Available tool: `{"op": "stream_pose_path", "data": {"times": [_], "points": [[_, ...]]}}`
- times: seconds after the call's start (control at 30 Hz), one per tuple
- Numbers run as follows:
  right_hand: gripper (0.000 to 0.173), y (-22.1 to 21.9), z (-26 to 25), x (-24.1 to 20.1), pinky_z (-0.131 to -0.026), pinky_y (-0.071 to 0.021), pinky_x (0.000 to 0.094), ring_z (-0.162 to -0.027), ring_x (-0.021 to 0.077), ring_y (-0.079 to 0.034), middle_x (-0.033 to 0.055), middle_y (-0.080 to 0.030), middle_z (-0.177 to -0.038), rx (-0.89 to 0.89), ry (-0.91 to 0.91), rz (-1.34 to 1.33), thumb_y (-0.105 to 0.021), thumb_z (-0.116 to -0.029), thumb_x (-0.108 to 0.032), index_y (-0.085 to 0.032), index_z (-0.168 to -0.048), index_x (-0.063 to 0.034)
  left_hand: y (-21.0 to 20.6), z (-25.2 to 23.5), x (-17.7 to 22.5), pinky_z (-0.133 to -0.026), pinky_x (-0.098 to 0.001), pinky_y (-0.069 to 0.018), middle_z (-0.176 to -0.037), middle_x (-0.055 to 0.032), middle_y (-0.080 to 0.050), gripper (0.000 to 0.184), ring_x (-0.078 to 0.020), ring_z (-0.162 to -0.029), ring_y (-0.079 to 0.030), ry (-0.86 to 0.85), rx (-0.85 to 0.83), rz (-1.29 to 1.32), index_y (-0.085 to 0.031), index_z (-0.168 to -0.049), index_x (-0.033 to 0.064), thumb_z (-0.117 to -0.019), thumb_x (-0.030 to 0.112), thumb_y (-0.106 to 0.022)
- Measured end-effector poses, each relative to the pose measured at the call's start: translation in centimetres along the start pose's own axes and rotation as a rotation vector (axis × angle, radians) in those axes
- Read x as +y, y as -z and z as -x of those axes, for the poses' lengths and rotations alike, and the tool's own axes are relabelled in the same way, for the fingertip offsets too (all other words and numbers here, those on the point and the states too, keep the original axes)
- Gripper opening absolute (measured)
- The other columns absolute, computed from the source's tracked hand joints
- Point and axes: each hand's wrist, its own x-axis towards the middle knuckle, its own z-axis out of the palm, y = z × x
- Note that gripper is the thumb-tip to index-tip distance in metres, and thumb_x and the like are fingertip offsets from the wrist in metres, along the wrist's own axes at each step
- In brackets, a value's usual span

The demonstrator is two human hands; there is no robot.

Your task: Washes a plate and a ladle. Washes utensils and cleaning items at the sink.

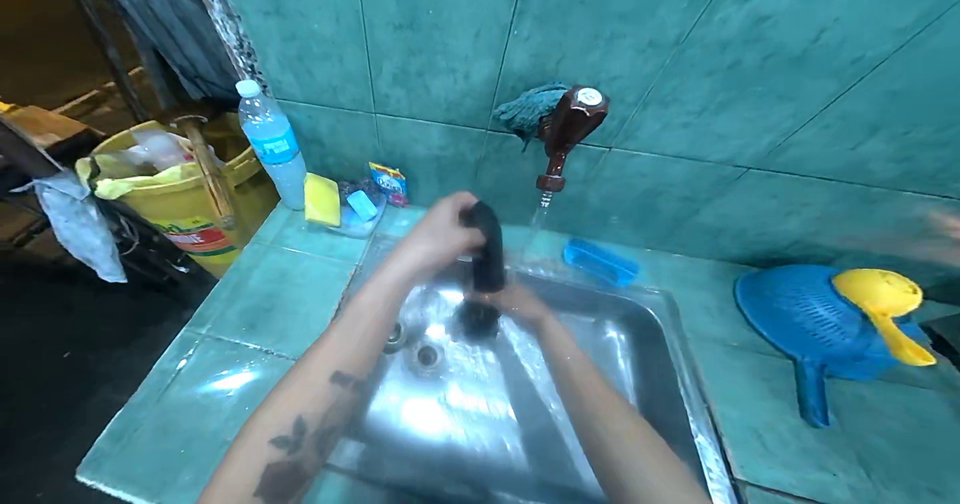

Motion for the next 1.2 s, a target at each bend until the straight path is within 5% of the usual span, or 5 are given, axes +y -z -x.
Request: {"op": "stream_pose_path", "data": {"times": [0.2,0.37,0.67,1.0,1.2], "points": [[0.056,4.4,1.2,-4.0,-0.092,-0.0570,0.0442,-0.108,0.0237,-0.066,0.0158,-0.066,-0.123,-0.014,0.043,0.024,-0.075,-0.0833,0.008,-0.057,-0.135,-0.0030,0.8,3.3,-11.2,-0.096,-0.0472,-0.0575,-0.130,-0.0223,-0.061,0.050,-0.0296,-0.112,-0.066,0.219,0.232,0.167,-0.048,-0.141,-0.0040,-0.0931,-0.004,-0.063],[0.050,4.8,3.6,-4.5,-0.083,-0.0615,0.0349,-0.095,0.0154,-0.070,0.0062,-0.071,-0.109,-0.320,0.200,-0.335,-0.073,-0.0755,-0.002,-0.058,-0.123,-0.0072,-6.6,0.9,-11.2,-0.087,-0.0527,-0.0578,-0.122,-0.0118,-0.068,0.067,-0.0289,-0.108,-0.068,0.412,0.153,0.905,-0.055,-0.138,0.0154,-0.1021,0.067,-0.034],[0.054,-0.5,2.6,-1.0,-0.080,-0.0609,0.0368,-0.095,0.0138,-0.071,0.0010,-0.073,-0.106,0.255,0.153,-1.073,-0.035,-0.1051,-0.063,-0.062,-0.125,-0.0201,-11.4,-3.2,-7.6,-0.093,-0.0524,-0.0522,-0.121,-0.0171,-0.065,0.045,-0.0282,-0.110,-0.063,0.259,0.522,0.674,-0.057,-0.131,0.0042,-0.1120,0.038,-0.035],[0.031,1.2,1.3,-3.6,-0.081,-0.0576,0.0314,-0.091,0.0096,-0.065,-0.0012,-0.067,-0.099,0.298,0.650,-0.173,-0.079,-0.0856,-0.029,-0.065,-0.108,-0.0141,-9.4,-0.7,-9.6,-0.089,-0.0466,-0.0566,-0.123,-0.0104,-0.066,0.068,-0.0262,-0.108,-0.066,0.431,0.307,1.155,-0.054,-0.138,0.0169,-0.1004,0.071,-0.036],[0.022,-4.1,3.9,-2.0,-0.085,-0.0590,0.0409,-0.097,0.0179,-0.067,0.0057,-0.065,-0.107,0.457,0.295,-1.072,-0.056,-0.1063,-0.028,-0.052,-0.123,-0.0132,-8.1,0.6,-6.9,-0.089,-0.0407,-0.0537,-0.132,-0.0075,-0.061,0.039,-0.0171,-0.108,-0.063,-0.151,0.606,0.525,-0.048,-0.143,0.0128,-0.1090,0.032,-0.048]]}}
